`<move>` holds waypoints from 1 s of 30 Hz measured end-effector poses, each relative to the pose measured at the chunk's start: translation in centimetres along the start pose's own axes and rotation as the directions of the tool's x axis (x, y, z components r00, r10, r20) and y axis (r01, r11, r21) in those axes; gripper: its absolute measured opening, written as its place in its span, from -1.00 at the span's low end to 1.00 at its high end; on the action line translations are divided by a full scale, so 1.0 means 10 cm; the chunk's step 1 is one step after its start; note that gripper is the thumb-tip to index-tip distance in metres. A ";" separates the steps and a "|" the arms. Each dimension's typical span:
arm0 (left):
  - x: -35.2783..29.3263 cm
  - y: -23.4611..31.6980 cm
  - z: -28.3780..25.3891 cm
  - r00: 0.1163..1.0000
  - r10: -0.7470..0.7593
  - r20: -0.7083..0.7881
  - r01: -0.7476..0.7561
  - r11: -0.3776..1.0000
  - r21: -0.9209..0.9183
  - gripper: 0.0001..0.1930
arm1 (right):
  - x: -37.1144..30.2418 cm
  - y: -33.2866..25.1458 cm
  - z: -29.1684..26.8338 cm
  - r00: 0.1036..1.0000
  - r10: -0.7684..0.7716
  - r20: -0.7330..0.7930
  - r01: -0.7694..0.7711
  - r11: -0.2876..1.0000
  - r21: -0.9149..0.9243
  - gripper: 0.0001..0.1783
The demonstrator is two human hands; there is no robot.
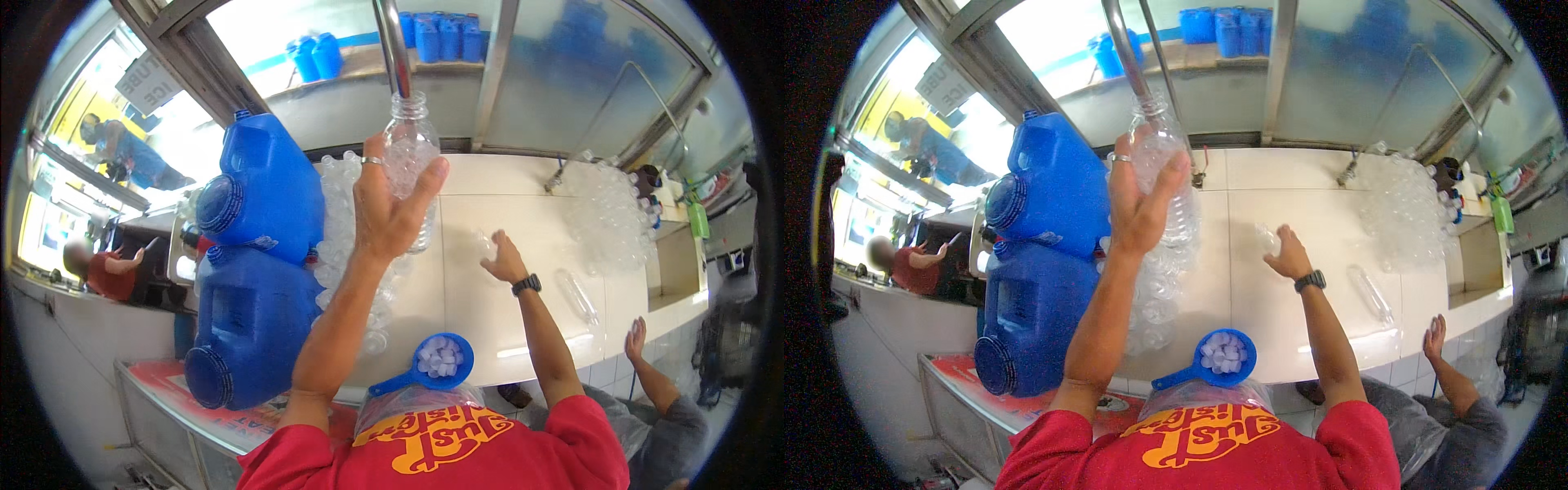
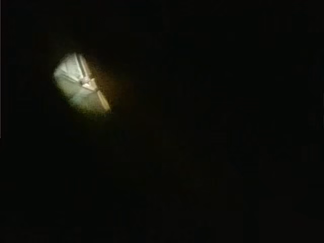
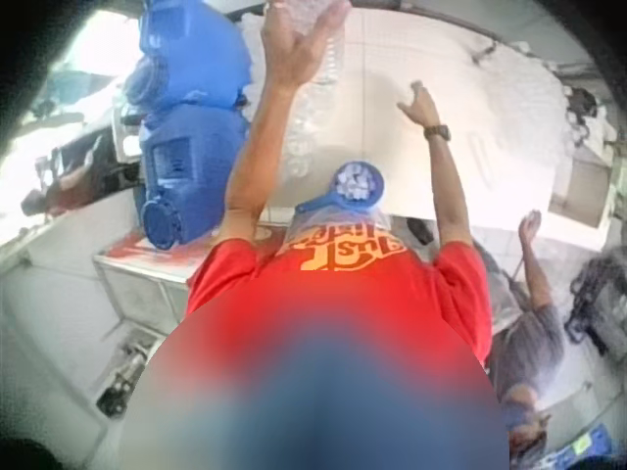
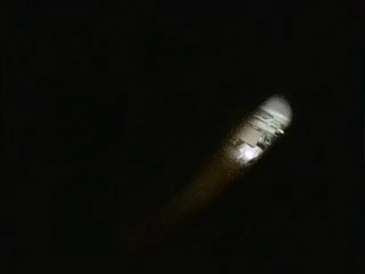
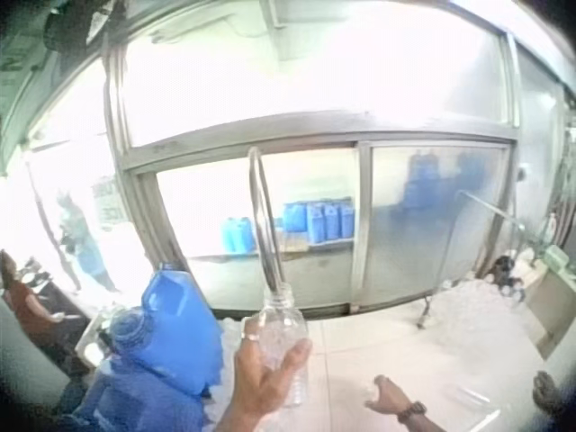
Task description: The person repeatedly fills small plastic bottles with water from a large blue dispenser, adds ice using a blue scoop, and secures the caps. The filled bottles are placed on the counter in a row. A coworker performs similar actions nearby.
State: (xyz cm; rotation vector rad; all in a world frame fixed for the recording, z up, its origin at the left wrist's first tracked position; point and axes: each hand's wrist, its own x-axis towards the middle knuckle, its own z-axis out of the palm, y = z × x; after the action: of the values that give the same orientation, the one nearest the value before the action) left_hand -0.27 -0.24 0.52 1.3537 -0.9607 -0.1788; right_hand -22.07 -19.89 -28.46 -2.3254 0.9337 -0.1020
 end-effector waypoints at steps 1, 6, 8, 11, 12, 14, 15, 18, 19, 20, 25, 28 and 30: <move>0.00 0.02 0.01 1.000 -0.025 -0.004 0.025 0.999 -0.025 -0.47 | 0.00 -0.16 -0.15 0.997 -0.045 -0.058 0.050 0.995 0.092 -0.07; 0.03 0.11 -0.06 0.997 -0.075 -0.024 0.076 0.996 0.046 -0.32 | -0.18 -1.32 -1.10 0.854 -0.356 -0.379 0.450 0.871 0.195 -0.14; 0.05 0.14 -0.07 0.998 -0.063 -0.016 0.064 0.995 0.082 -0.34 | -0.29 -1.73 -1.54 0.768 -0.460 -0.445 0.539 0.840 0.061 -0.15; 0.04 0.19 -0.07 0.995 -0.099 -0.004 0.099 0.990 0.101 -0.36 | -0.51 -2.20 -2.00 0.722 -0.495 -0.484 0.539 0.840 -0.055 -0.12; 0.05 0.21 -0.08 0.992 -0.125 0.005 0.124 0.987 0.103 -0.37 | -0.55 -2.33 -2.11 0.736 -0.484 -0.473 0.518 0.853 -0.067 -0.12; 0.05 0.22 -0.09 0.996 -0.085 0.008 0.084 0.991 0.100 -0.36 | -0.64 -2.50 -2.25 0.765 -0.461 -0.450 0.477 0.875 -0.085 -0.12; 0.06 0.22 -0.09 0.996 -0.086 0.012 0.085 0.992 0.099 -0.36 | -0.66 -2.56 -2.31 0.736 -0.494 -0.463 0.497 0.859 -0.126 -0.10; 0.08 0.15 -0.10 0.996 -0.090 0.002 0.089 0.989 0.118 -0.32 | -0.60 -2.63 -2.47 0.750 -0.536 -0.388 0.449 0.843 -0.296 -0.07; 0.08 0.11 -0.09 0.998 -0.063 -0.011 0.063 0.990 0.124 -0.37 | -0.56 -2.64 -2.51 0.722 -0.560 -0.406 0.431 0.824 -0.369 -0.14; 0.07 0.04 -0.07 0.999 -0.028 -0.024 0.031 0.992 0.125 -0.42 | -0.51 -2.65 -2.53 0.718 -0.570 -0.400 0.383 0.803 -0.456 -0.16; -0.61 -0.37 -0.18 0.987 0.158 -0.035 -0.121 0.864 0.489 -0.36 | -0.13 -2.93 -2.34 0.707 -0.675 -0.213 0.459 0.666 -0.588 -0.19; -1.25 -0.56 -0.21 0.982 -0.173 -0.077 0.186 0.957 0.224 -0.44 | 0.00 -3.23 -2.01 0.639 -0.619 -0.456 0.650 0.752 -0.110 -0.12; -1.57 -0.67 -0.28 0.946 -0.322 -0.042 0.325 0.936 0.137 -0.46 | 0.03 -3.39 -1.93 0.602 -0.533 -0.595 0.630 0.775 -0.057 -0.12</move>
State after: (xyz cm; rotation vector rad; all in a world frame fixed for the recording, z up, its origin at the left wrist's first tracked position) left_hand -5.47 9.76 -12.53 1.6397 -0.7391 -0.3522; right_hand -7.12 -11.35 6.53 -2.3815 0.3303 -1.1914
